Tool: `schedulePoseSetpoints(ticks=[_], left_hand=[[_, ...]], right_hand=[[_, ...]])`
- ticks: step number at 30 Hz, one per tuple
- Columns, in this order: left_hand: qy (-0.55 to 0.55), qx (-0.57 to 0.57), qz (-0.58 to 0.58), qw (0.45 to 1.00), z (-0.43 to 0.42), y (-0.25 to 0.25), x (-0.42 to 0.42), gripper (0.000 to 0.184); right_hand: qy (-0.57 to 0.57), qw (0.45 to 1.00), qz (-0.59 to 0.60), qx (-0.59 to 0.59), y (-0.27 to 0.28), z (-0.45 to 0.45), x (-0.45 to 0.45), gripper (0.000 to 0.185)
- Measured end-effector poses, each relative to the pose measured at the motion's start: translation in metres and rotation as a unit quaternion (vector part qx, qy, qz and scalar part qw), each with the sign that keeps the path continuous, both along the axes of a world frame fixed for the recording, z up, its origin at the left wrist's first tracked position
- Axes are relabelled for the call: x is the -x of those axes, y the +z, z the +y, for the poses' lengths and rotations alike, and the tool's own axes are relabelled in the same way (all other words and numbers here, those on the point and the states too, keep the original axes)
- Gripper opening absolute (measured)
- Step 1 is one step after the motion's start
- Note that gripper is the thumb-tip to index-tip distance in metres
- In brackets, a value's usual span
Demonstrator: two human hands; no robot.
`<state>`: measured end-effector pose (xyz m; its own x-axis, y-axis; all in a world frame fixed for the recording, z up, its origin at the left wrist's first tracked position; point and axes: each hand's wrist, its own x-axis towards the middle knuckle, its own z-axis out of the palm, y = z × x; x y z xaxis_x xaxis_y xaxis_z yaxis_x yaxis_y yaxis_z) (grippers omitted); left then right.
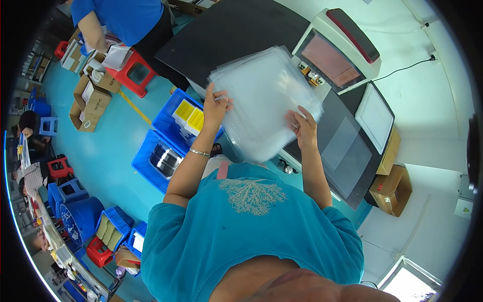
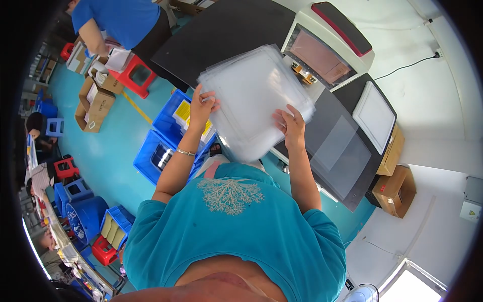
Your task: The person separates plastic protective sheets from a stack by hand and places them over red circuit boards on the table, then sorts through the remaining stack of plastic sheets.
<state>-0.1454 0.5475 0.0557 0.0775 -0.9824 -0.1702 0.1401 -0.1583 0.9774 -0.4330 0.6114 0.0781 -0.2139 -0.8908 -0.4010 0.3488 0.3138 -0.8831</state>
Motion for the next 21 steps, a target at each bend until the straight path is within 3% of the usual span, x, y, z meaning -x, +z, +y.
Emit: schedulePoseSetpoints(ticks=[21], left_hand=[[-0.03, -0.022, 0.008, 0.999, 0.011, -0.002, 0.004, 0.068]], right_hand=[[-0.028, 0.999, 0.037, 0.01, 0.006, 0.018, 0.013, 0.048]])
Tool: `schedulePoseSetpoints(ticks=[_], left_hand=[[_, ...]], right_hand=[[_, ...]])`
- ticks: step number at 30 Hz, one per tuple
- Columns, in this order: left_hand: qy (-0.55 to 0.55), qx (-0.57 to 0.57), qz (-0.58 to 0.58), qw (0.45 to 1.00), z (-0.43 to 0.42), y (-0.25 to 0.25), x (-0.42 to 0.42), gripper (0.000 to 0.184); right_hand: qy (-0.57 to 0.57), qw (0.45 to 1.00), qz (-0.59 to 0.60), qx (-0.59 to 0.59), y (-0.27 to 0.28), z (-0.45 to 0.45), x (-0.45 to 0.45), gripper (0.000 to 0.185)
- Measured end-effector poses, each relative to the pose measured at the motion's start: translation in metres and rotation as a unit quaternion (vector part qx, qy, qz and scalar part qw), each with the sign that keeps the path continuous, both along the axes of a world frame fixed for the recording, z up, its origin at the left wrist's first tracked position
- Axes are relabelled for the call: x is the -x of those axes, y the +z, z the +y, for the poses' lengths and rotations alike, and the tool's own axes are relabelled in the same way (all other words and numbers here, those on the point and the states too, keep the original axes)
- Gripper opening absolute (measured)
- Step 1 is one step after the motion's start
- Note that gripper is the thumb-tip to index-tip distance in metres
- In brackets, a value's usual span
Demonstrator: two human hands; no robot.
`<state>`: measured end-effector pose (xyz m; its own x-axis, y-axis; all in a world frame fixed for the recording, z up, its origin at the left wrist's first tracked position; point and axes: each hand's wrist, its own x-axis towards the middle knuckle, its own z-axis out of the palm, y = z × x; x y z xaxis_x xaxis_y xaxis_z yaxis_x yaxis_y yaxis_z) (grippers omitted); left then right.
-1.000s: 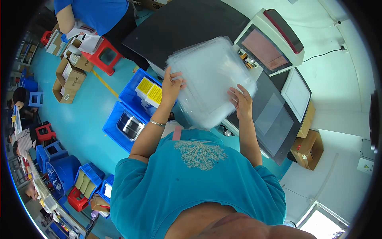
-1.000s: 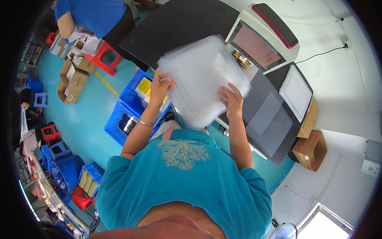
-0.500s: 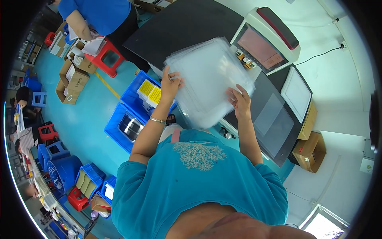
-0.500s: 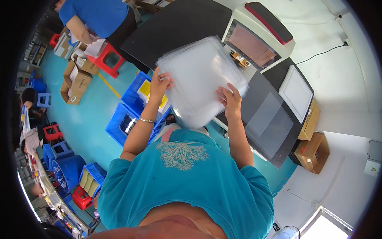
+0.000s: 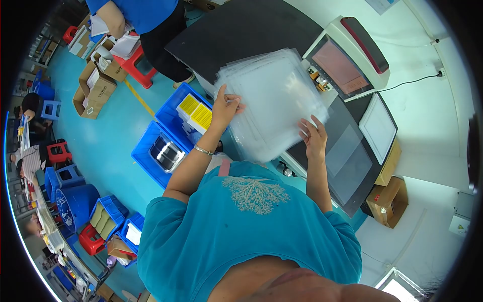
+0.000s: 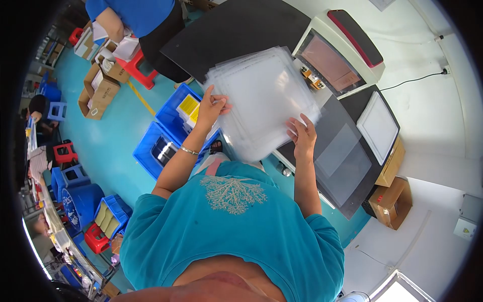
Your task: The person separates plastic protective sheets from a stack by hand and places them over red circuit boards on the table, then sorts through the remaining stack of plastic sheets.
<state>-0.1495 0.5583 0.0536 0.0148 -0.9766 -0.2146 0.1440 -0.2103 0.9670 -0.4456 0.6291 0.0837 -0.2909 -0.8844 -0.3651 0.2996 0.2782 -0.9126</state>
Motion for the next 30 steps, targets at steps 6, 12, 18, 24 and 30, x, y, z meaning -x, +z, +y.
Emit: schedulePoseSetpoints(ticks=[6, 12, 18, 24, 30], left_hand=[[0.002, 0.026, -0.029, 0.999, -0.01, -0.002, -0.005, 0.069], [0.048, 0.139, -0.165, 0.975, -0.002, -0.01, -0.018, 0.062], [0.191, 0.115, -0.181, 0.958, 0.054, -0.021, -0.01, 0.063], [0.13, -0.255, 0.091, 0.954, 0.102, -0.059, 0.02, 0.088], [-0.04, -0.16, 0.275, 0.947, 0.09, -0.09, 0.027, 0.097]], right_hand=[[0.009, 1.0, 0.004, 0.0, 0.001, -0.014, -0.001, 0.048], [0.046, 0.991, 0.1, -0.074, 0.006, -0.001, 0.014, 0.038], [-0.025, 0.875, 0.484, 0.021, -0.005, -0.001, 0.067, 0.035], [0.096, 0.768, 0.629, 0.072, -0.003, -0.086, 0.093, 0.06], [0.354, 0.854, 0.374, -0.074, -0.006, -0.143, 0.096, 0.089]])
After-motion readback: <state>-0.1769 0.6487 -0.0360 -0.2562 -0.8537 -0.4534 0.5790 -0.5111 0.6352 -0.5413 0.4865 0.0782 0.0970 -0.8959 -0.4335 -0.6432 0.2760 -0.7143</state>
